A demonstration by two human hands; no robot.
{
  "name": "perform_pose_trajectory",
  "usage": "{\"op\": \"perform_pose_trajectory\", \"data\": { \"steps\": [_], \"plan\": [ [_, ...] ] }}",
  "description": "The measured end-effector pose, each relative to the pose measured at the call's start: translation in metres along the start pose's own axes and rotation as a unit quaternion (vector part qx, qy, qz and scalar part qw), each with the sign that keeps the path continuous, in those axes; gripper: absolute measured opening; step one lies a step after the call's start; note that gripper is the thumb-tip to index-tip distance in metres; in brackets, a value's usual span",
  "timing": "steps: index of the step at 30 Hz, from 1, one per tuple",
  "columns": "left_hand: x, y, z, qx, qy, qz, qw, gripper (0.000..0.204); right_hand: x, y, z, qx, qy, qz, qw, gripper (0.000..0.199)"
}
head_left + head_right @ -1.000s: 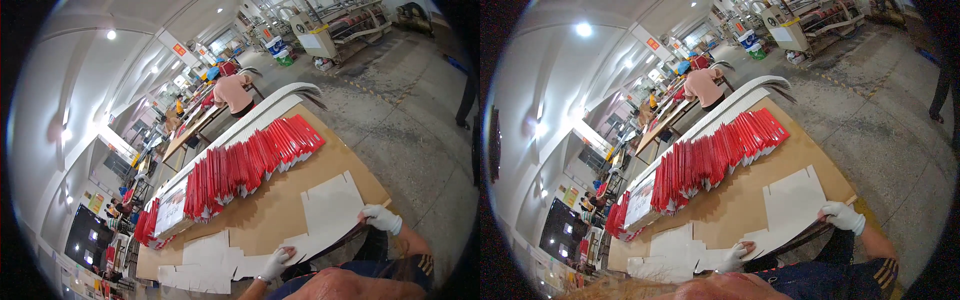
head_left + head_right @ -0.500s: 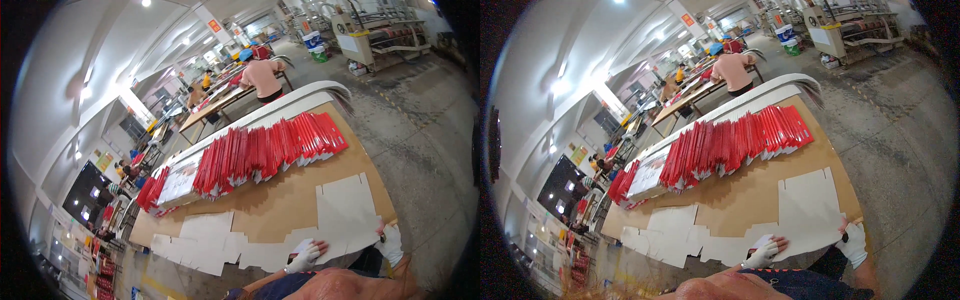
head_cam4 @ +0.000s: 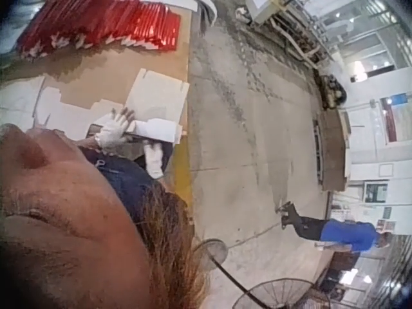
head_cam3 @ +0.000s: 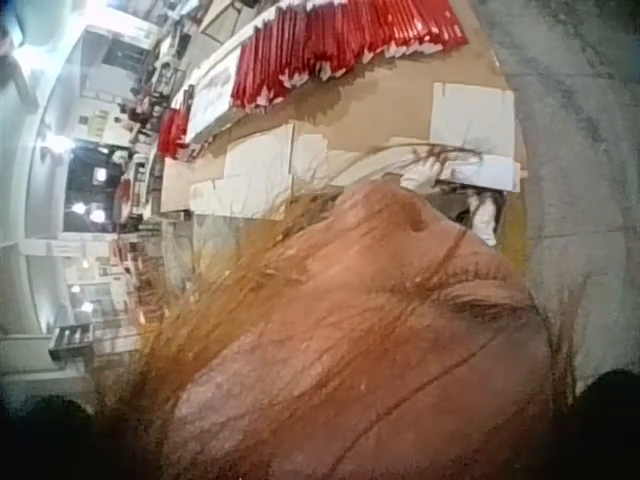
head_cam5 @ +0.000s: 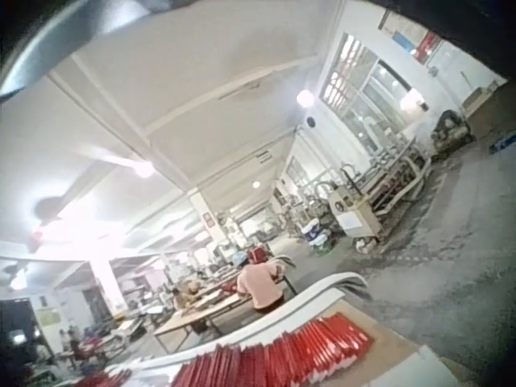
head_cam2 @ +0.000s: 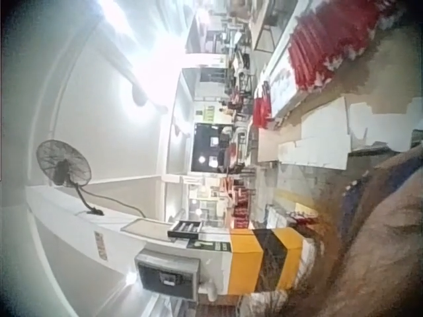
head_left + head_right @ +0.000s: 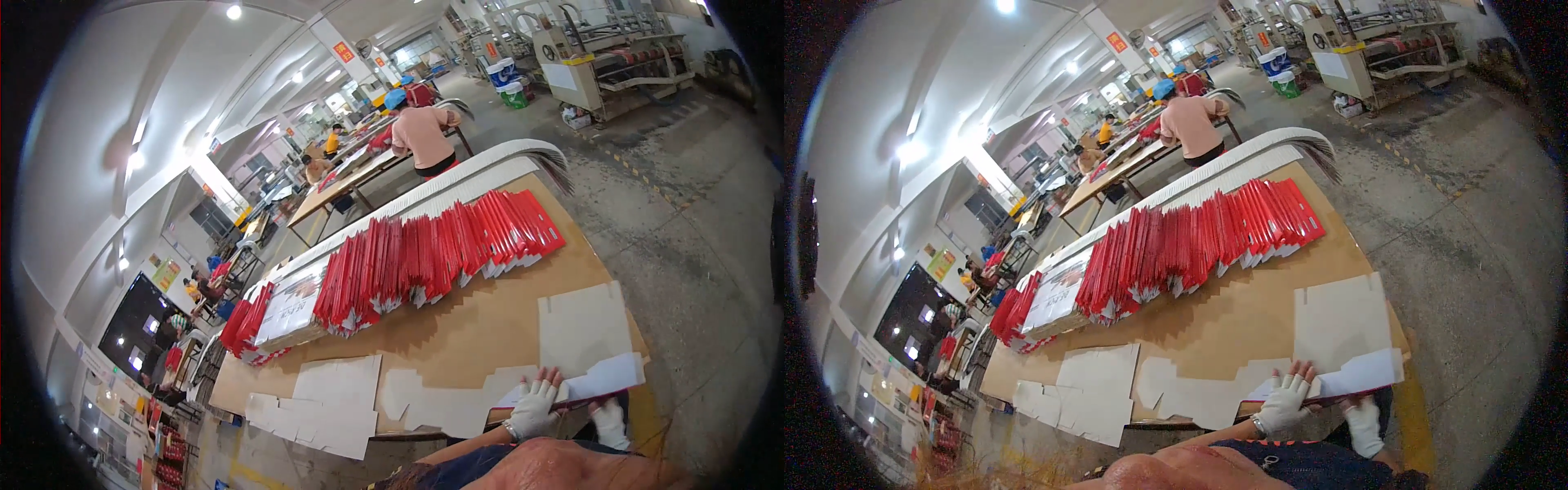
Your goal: The recorder is folding flat cardboard sheets into boxes and stacking them on a table in an industrial environment.
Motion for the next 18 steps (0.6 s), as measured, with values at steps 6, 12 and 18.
{"op": "perform_pose_trajectory", "data": {
  "steps": [6, 12, 18],
  "plan": [
    [0.031, -0.021, -0.004, -0.010, -0.100, 0.014, 0.995, 0.087, -0.009, -0.033, 0.012, 0.053, 0.051, -0.060, 0.996, 0.032],
    [0.030, -0.001, 0.003, 0.074, -0.074, 0.006, 0.995, 0.084, -0.098, 0.001, -0.017, 0.166, 0.335, 0.285, 0.883, 0.031],
    [0.021, 0.001, 0.007, -0.163, -0.003, 0.119, 0.979, 0.068, -0.133, -0.086, -0.004, -0.087, 0.586, 0.378, 0.712, 0.042]
  ]
}}
Point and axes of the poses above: each hand's wrist, its own z-axis away from the middle knuckle, its own y-axis out of the back of the hand, x = y × z, the point moved 7 cm from there along -z, towards the middle knuckle, and after that the axes turned 11 degrees about x, right-handed, at the moved point
